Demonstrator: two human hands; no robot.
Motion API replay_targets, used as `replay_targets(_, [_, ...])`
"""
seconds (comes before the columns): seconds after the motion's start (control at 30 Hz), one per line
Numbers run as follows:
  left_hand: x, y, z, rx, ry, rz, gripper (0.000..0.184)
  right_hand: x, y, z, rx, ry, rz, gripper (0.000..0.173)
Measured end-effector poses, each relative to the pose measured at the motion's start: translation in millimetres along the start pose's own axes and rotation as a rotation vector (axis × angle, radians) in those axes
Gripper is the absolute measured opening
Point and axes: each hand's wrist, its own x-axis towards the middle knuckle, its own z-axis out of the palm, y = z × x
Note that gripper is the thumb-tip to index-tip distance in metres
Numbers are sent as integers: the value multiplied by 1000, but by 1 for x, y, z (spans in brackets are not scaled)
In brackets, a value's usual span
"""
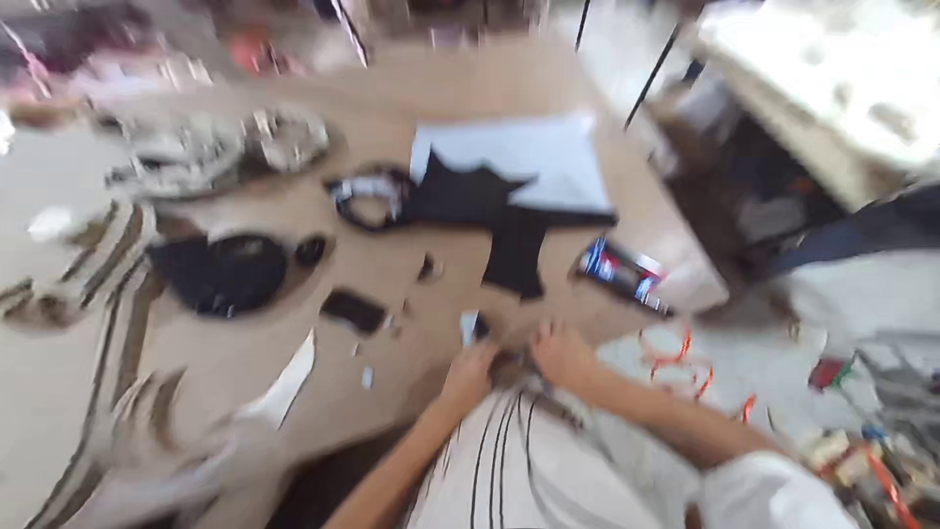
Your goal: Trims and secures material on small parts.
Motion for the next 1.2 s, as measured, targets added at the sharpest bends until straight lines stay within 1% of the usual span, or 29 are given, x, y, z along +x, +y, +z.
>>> replay_targets(0.07, [0,-6,9,-34,-18,-49,46,3,1,1,36,-35,-17,29])
replay_targets(0.1, [0,-7,14,-45,-43,-63,46,6,4,5,43,-70,-35,29])
replay_targets(0.13, [-1,-8,18,-44,-62,-67,43,8,7,10,36,-104,-54,32])
replay_targets(0.23, [6,-11,25,-29,-59,-44,32,23,24,28,9,-156,-84,51])
replay_targets(0.3, [9,-13,29,-20,-53,-14,29,31,33,40,33,-182,-86,56])
replay_targets(0.37, [8,-14,35,-15,-30,3,25,32,43,49,90,-210,-84,52])
replay_targets(0.43, [7,-15,36,-19,-31,-17,25,30,53,57,154,-204,-108,46])
replay_targets(0.5, [5,-17,35,-16,-40,-41,25,30,62,71,213,-173,-153,42])
replay_targets(0.57, [6,-14,37,-10,-45,-23,24,27,72,85,244,-145,-173,42])
replay_targets(0.67, [4,-14,41,18,19,22,24,26,71,91,272,-141,-166,40])
replay_targets(0.73, [4,-13,43,41,79,39,23,26,71,97,295,-104,-149,38])
replay_targets(0.77, [3,-11,39,28,109,12,22,26,71,99,315,-81,-123,39])
replay_targets(0.8, [1,-8,31,-6,144,-51,22,26,72,102,338,-42,-82,39])
replay_targets(0.87, [-6,-8,14,-128,272,-245,26,24,77,101,401,79,34,39])
replay_targets(0.9, [-9,-13,7,-188,348,-334,31,22,81,101,412,171,93,38])
replay_targets(0.93, [-13,-19,2,-225,389,-423,40,21,87,105,393,281,138,37])
replay_targets(0.97, [-17,-24,-2,-252,389,-496,52,23,95,112,357,382,173,38])
replay_targets(1.0, [-22,-28,-4,-283,344,-554,64,24,100,119,316,442,213,40])
replay_targets(1.03, [-28,-32,-2,-304,277,-593,72,24,101,124,273,459,257,43])
replay_targets(1.1, [-42,-41,12,-318,160,-644,79,23,86,129,230,442,314,45])
replay_targets(1.13, [-44,-42,22,-317,113,-681,81,23,76,127,231,470,296,42])
replay_targets(1.2, [-34,-40,32,-268,88,-698,84,28,54,112,313,494,144,39])
